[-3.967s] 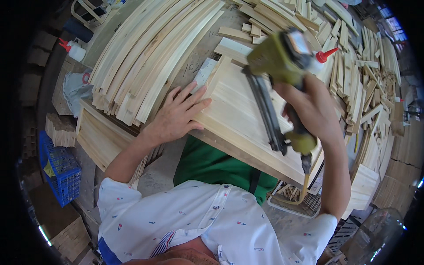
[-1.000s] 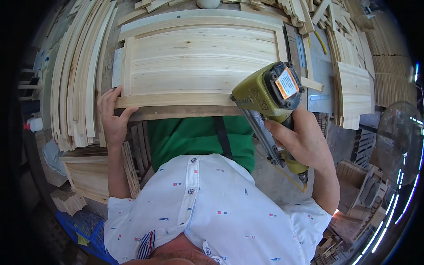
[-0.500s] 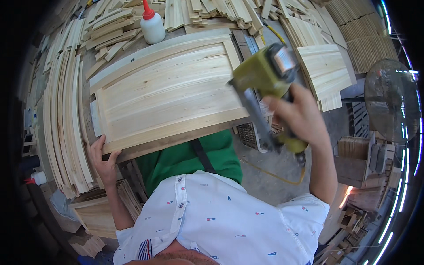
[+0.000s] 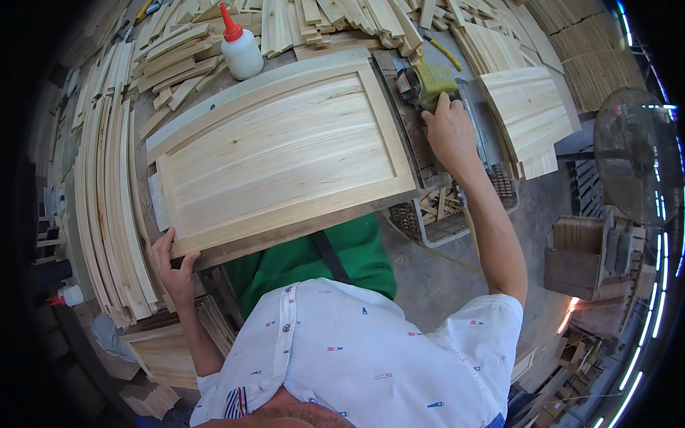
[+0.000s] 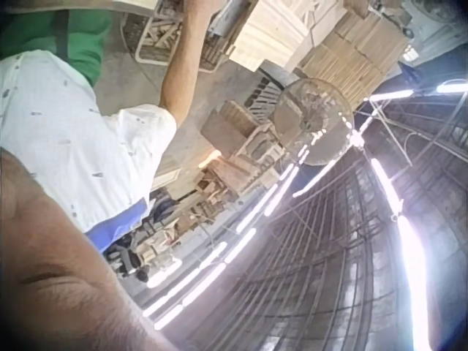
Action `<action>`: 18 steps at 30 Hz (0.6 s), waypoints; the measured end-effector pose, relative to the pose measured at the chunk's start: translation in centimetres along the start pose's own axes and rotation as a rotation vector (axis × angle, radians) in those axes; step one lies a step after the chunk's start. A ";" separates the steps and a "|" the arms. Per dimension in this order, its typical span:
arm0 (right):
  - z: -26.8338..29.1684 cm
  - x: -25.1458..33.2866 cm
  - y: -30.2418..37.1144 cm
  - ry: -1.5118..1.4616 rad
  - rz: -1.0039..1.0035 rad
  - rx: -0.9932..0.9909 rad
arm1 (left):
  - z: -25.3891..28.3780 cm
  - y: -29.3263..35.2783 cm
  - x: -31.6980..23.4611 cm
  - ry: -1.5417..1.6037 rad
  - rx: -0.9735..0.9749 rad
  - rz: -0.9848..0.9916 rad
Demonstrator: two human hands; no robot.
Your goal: Assembling wooden panels by applying glue and using a pneumatic nail gun to attach wooden strips.
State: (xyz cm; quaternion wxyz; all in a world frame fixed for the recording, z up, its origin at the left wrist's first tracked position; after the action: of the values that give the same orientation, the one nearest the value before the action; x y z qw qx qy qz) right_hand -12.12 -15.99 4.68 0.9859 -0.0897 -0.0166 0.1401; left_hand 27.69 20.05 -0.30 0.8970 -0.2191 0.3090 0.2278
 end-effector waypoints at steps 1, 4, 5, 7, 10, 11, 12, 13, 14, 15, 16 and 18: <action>0.2 0.1 0.2 -0.008 0.000 0.002 | 0.0 -0.1 -0.1 -0.004 -0.001 -0.004; 3.4 3.3 1.8 -0.213 0.239 -0.241 | 0.4 -0.1 -0.6 -0.029 -0.011 0.004; 2.6 3.9 2.1 -0.243 0.215 -0.143 | 0.5 -0.2 -0.6 -0.035 -0.006 0.007; 0.7 5.9 2.8 -0.235 0.241 -0.024 | 0.7 0.3 -0.1 -0.003 -0.018 0.028; -2.1 7.4 3.2 -0.146 0.244 0.153 | 0.8 1.1 -1.2 -0.078 -0.108 0.094; -2.4 7.5 3.1 -0.112 0.205 0.159 | 0.9 1.7 -2.4 -0.181 -0.194 0.093; -2.6 7.0 2.9 -0.093 0.198 0.190 | 0.5 2.5 -3.2 -0.163 -0.213 0.057; -2.0 8.3 3.2 -0.016 0.352 0.150 | 0.2 4.3 -4.2 -0.162 -0.259 0.070; -2.6 5.3 2.9 -0.128 0.288 0.025 | -0.5 4.3 -6.0 -0.067 -0.193 -0.026; -2.9 4.9 2.7 -0.142 0.235 0.088 | -1.0 4.7 -7.7 0.115 -0.125 -0.046; -2.6 4.5 2.4 -0.147 0.176 0.153 | -3.5 6.0 -7.3 0.453 0.035 0.191; -0.1 4.4 2.3 -0.155 0.162 0.001 | -8.4 7.5 -8.4 1.005 0.246 0.414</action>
State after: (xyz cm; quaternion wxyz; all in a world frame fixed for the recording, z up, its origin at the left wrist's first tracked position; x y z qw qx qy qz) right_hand -8.56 -12.61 4.23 0.9672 -0.0791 -0.0856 0.2257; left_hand 13.91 19.31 -2.69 0.5947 -0.1291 0.7597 0.2291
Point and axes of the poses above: each hand's wrist, its own y-axis away from the middle knuckle, its own z-axis out of the back of the hand, x = y × z, the point moved 7 cm from there along -y, towards the middle knuckle, and after that the axes turned 5 degrees about -z, right-handed, at the moved point
